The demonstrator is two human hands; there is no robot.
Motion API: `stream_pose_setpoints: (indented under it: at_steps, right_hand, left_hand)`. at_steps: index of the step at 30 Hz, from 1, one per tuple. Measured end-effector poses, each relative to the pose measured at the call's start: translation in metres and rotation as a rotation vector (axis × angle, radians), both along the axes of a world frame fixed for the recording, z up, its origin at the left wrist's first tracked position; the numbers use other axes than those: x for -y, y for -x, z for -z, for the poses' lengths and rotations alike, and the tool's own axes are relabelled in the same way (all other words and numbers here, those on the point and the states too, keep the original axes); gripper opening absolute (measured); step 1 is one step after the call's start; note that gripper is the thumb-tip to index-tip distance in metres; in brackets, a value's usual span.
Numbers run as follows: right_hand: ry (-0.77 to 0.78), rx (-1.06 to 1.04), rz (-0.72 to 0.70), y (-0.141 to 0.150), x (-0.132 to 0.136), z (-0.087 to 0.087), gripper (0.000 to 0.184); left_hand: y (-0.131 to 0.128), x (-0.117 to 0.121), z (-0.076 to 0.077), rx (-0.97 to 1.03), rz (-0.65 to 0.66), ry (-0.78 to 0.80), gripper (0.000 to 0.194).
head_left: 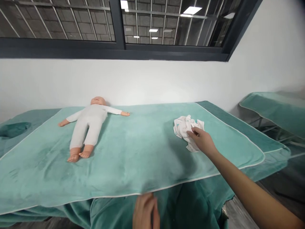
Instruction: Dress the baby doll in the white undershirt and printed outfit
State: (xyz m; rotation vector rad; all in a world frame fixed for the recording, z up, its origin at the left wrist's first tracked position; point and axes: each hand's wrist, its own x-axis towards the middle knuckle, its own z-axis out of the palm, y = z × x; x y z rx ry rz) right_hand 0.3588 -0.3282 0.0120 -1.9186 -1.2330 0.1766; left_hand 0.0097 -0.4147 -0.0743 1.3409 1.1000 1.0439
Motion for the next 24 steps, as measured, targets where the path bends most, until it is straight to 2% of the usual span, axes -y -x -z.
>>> stream_pose_setpoints:
  at_steps: [1, 2, 4, 6, 7, 8, 10, 11, 13, 15, 17, 21, 24]
  right_hand:
    - [-0.059, -0.101, -0.032, 0.008, -0.005, -0.008, 0.033]
    - [-0.115, -0.219, -0.083, 0.018, -0.010, -0.016, 0.034]
    - [-0.193, -0.439, -0.232, 0.043, -0.018, -0.029, 0.034]
    - [-0.194, -0.566, -0.429, 0.071, -0.023, -0.035, 0.030]
    - [-0.157, -0.576, -0.538, 0.083, -0.025, -0.035, 0.027]
    - [-0.106, -0.541, -0.641, 0.093, -0.025, -0.031, 0.026]
    - [-0.038, -0.405, -0.763, 0.104, -0.026, -0.016, 0.024]
    - [-0.042, -0.318, -0.758, 0.106, -0.025, -0.006, 0.022]
    - [-0.101, -0.124, -0.649, 0.101, -0.022, 0.017, 0.023]
    - [-0.131, 0.091, -0.522, 0.089, -0.018, 0.038, 0.032]
    - [-0.100, 0.301, -0.469, 0.074, -0.013, 0.055, 0.038]
    - [-0.040, 0.561, -0.436, 0.045, -0.003, 0.067, 0.042]
    - [-0.029, 0.631, -0.426, 0.025, 0.005, 0.067, 0.039]
  left_hand:
    - [-0.019, -0.022, -0.002, -0.003, 0.008, -0.075, 0.016]
    - [-0.039, -0.047, -0.007, -0.043, 0.016, -0.210, 0.024]
    - [-0.075, -0.094, -0.020, -0.057, 0.070, -0.335, 0.050]
    - [-0.103, -0.131, -0.033, 0.057, 0.150, -0.323, 0.081]
    - [-0.111, -0.144, -0.038, 0.142, 0.173, -0.276, 0.089]
    - [-0.116, -0.153, -0.040, 0.224, 0.197, -0.228, 0.089]
    - [-0.116, -0.162, -0.041, 0.387, 0.227, -0.101, 0.073]
    - [-0.113, -0.164, -0.040, 0.472, 0.218, -0.022, 0.061]
    - [-0.103, -0.166, -0.036, 0.660, 0.145, 0.156, 0.039]
    - [-0.094, -0.169, -0.033, 0.852, 0.062, 0.313, 0.024]
    - [-0.087, -0.173, -0.031, 1.002, 0.031, 0.421, 0.014]
    - [-0.079, -0.178, -0.032, 1.192, -0.055, 0.555, 0.012]
    - [-0.076, -0.178, -0.034, 1.277, -0.051, 0.535, 0.020]
